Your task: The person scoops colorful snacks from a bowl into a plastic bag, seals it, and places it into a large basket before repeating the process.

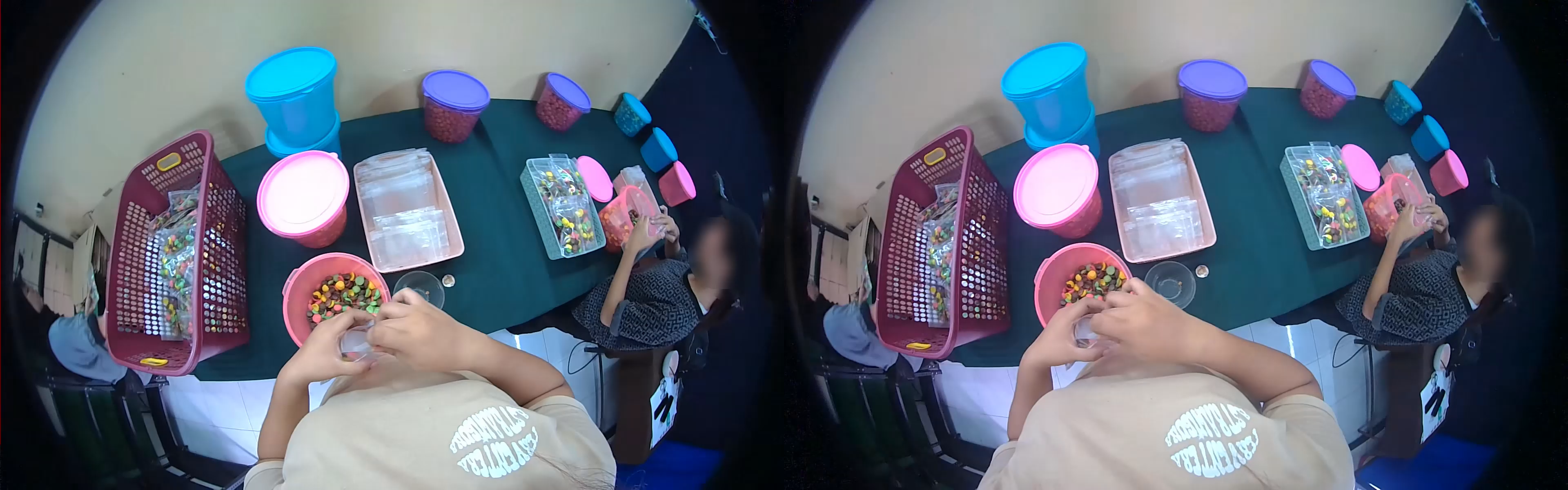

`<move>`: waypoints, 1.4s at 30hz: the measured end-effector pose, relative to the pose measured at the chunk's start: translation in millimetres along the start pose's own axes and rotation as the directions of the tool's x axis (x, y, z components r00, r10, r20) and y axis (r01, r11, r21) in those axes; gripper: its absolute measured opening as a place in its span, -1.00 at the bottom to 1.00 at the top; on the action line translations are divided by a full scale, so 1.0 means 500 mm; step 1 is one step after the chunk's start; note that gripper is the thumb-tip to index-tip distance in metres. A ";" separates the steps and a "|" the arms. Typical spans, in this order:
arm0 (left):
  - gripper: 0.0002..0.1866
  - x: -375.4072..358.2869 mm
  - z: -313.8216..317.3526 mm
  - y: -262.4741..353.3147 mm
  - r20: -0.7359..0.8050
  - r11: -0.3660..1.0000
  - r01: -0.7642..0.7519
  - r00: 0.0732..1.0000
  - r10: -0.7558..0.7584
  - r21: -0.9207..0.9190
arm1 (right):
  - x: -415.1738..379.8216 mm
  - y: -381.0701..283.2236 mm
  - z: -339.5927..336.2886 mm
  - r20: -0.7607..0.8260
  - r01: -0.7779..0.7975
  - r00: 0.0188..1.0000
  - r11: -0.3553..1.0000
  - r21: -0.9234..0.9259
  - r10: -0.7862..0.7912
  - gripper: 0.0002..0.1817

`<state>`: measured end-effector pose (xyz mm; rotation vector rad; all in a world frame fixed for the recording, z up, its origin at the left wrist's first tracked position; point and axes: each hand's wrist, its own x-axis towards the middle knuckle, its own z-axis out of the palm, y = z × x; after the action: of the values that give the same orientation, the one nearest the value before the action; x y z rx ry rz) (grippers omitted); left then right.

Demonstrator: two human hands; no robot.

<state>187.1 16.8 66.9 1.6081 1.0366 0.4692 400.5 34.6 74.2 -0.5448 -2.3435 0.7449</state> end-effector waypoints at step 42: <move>-0.43 -0.111 -0.119 -0.211 -0.687 0.965 0.260 0.709 -0.160 0.044 | -0.046 0.048 0.039 -0.173 -0.437 0.885 0.899 0.006 0.432 -0.90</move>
<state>72.5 6.6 -0.2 1.4229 1.8259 0.8848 409.0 33.2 36.4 -1.1303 -2.0960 0.8187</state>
